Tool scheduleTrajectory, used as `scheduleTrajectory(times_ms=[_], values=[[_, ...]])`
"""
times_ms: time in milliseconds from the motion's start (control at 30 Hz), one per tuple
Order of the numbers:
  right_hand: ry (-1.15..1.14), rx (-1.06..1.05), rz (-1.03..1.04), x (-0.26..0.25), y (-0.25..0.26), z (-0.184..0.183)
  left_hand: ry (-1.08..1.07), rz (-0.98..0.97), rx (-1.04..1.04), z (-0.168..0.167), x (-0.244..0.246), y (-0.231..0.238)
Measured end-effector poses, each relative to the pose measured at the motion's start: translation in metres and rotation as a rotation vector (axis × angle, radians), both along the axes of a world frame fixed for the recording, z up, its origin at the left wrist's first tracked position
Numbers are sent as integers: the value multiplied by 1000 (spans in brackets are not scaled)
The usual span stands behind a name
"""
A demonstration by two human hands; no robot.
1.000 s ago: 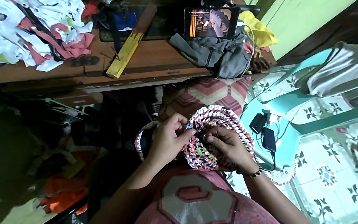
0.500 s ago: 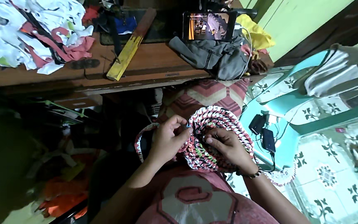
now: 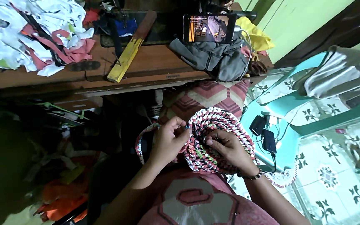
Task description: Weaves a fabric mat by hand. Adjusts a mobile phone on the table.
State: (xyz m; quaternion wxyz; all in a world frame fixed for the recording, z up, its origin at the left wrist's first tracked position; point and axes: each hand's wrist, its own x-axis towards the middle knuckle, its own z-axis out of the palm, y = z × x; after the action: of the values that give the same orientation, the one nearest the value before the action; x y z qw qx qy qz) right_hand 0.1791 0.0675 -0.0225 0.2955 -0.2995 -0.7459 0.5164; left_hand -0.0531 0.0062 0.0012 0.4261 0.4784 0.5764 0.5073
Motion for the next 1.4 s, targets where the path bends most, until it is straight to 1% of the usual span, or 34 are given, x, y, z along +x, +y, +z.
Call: scheduleTrajectory(times_ms=[267, 633, 833, 967, 1067, 1400], values=[[-1, 6, 3, 0, 0, 0, 33, 44, 11, -5, -1, 0], [-2, 14, 5, 0, -1, 0, 16, 62, 37, -7, -3, 0], [-10, 13, 3, -1, -1, 1, -16, 108, 122, -8, -2, 2], [-9, 20, -1, -1, -1, 0, 17, 127, 120, -9, -4, 2], [-4, 18, 0, -1, -1, 0, 23, 120, 103, -8, -6, 2], [-14, 11, -5, -1, -1, 1, 5, 83, 144, -10, -9, 2]])
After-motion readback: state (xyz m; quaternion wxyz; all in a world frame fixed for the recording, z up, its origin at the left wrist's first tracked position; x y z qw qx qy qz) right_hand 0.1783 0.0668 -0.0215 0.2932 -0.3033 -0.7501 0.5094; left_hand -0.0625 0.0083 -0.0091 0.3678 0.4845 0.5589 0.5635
